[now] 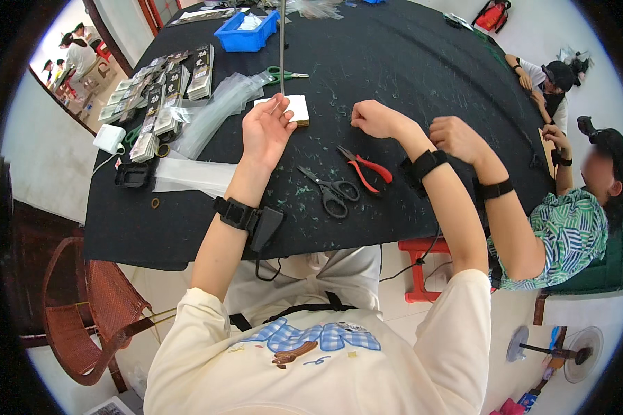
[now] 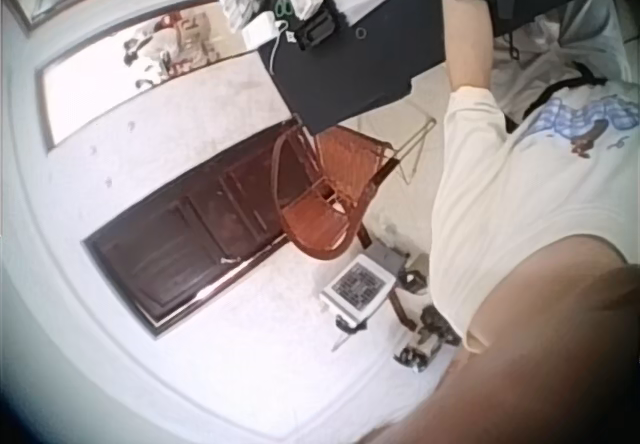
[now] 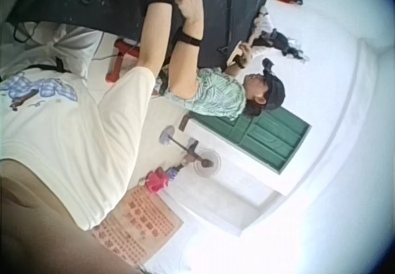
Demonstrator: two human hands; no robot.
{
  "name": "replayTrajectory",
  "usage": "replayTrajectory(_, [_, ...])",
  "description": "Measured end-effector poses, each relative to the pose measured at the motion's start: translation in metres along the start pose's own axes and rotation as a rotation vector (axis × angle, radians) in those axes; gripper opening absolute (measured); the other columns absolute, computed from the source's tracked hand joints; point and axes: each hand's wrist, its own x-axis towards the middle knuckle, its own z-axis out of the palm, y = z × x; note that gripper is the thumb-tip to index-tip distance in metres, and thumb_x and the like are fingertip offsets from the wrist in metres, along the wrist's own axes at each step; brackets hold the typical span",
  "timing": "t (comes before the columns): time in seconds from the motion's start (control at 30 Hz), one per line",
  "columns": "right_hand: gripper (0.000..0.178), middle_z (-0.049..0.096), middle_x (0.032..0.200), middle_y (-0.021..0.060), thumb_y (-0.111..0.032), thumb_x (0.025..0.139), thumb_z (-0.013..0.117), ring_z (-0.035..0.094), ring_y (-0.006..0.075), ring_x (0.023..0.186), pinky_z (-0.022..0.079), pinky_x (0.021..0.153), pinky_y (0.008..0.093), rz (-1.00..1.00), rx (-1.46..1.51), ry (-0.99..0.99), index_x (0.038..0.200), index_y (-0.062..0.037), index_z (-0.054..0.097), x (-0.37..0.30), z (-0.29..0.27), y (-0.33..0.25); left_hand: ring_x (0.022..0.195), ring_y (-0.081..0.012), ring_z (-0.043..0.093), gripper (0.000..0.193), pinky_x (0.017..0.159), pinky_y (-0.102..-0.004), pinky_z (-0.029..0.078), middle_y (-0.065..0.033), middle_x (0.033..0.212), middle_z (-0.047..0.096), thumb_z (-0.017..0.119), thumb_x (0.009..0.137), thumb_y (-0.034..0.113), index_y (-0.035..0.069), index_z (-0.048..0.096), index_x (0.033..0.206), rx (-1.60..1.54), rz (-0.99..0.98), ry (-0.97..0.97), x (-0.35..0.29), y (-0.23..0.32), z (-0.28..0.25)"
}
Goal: The person picks up a plastic bag and a metal rod, slides the rod into the bag, and places them on the table. They then pick up a small green component and a thin wire, join them together by hand, and trim the excess wire using shears and pliers.
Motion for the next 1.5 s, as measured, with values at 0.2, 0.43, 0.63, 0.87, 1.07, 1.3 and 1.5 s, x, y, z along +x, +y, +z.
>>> replayTrajectory(0.2, [0.012,0.055,0.068,0.0089,-0.009,0.083,0.052,0.053,0.0160,0.060,0.043,0.057,0.0293,0.004,-0.006,0.012,0.082,0.0029,0.054,-0.018,-0.036,-0.044,0.074,-0.0097,0.049,0.022,0.064,-0.0230,0.038,-0.0018,0.092,0.056,0.048,0.082,0.017,0.004,0.054,0.099,0.334,0.052,-0.073,-0.008,0.011,0.011])
replayTrajectory(0.43, [0.013,0.055,0.066,0.0082,-0.010,0.083,0.052,0.052,0.0145,0.057,0.042,0.055,0.0280,-0.039,0.037,-0.012,0.081,0.0028,0.053,-0.039,-0.066,-0.101,0.094,-0.0114,0.051,0.036,0.080,-0.0250,0.038,-0.0019,0.112,0.057,0.047,0.077,0.005,0.008,0.057,0.112,0.905,0.026,-0.169,-0.032,0.023,0.033])
replayTrajectory(0.63, [0.014,0.056,0.063,0.0101,-0.011,0.081,0.055,0.051,0.0159,0.054,0.041,0.052,0.0288,-0.158,0.067,-0.070,0.083,0.0033,0.055,-0.048,-0.076,-0.144,0.111,-0.0172,0.045,0.058,0.094,-0.0292,0.034,-0.0057,0.122,0.050,0.042,0.070,-0.004,0.009,0.043,0.127,1.131,0.097,-0.467,-0.061,0.037,0.030])
replayTrajectory(0.87, [0.011,0.054,0.061,0.0084,-0.009,0.082,0.053,0.051,0.0137,0.054,0.040,0.051,0.0270,-0.277,0.113,-0.082,0.082,0.0022,0.053,-0.042,-0.072,-0.156,0.093,-0.0136,0.056,0.027,0.082,-0.0256,0.041,-0.0082,0.098,0.061,0.050,0.083,0.007,-0.001,0.054,0.109,0.964,-0.036,-0.564,-0.082,0.041,0.020])
replayTrajectory(1.07, [0.013,0.056,0.062,0.0100,-0.010,0.082,0.054,0.053,0.0152,0.054,0.042,0.052,0.0280,-0.255,0.119,-0.074,0.083,0.0029,0.055,-0.041,-0.072,-0.162,0.083,-0.0118,0.057,0.018,0.078,-0.0244,0.042,-0.0061,0.085,0.063,0.052,0.086,0.012,-0.001,0.062,0.094,0.969,0.007,-0.420,-0.094,0.047,0.012])
replayTrajectory(1.3, [0.010,0.051,0.059,0.0041,-0.009,0.082,0.054,0.048,0.0102,0.052,0.037,0.049,0.0247,-0.315,0.134,-0.066,0.080,0.0004,0.051,-0.037,-0.066,-0.157,0.081,-0.0119,0.057,0.018,0.076,-0.0247,0.042,-0.0056,0.084,0.062,0.052,0.085,0.013,-0.001,0.062,0.092,0.894,0.064,-0.424,-0.100,0.044,0.012])
replayTrajectory(1.5, [0.010,0.051,0.058,0.0037,-0.010,0.082,0.054,0.048,0.0101,0.052,0.038,0.049,0.0249,-0.291,0.119,-0.059,0.080,0.0001,0.051,-0.034,-0.061,-0.152,0.077,-0.0097,0.056,0.017,0.074,-0.0234,0.044,-0.0042,0.080,0.061,0.056,0.083,0.012,-0.001,0.062,0.092,0.904,0.037,-0.420,-0.105,0.048,0.011])
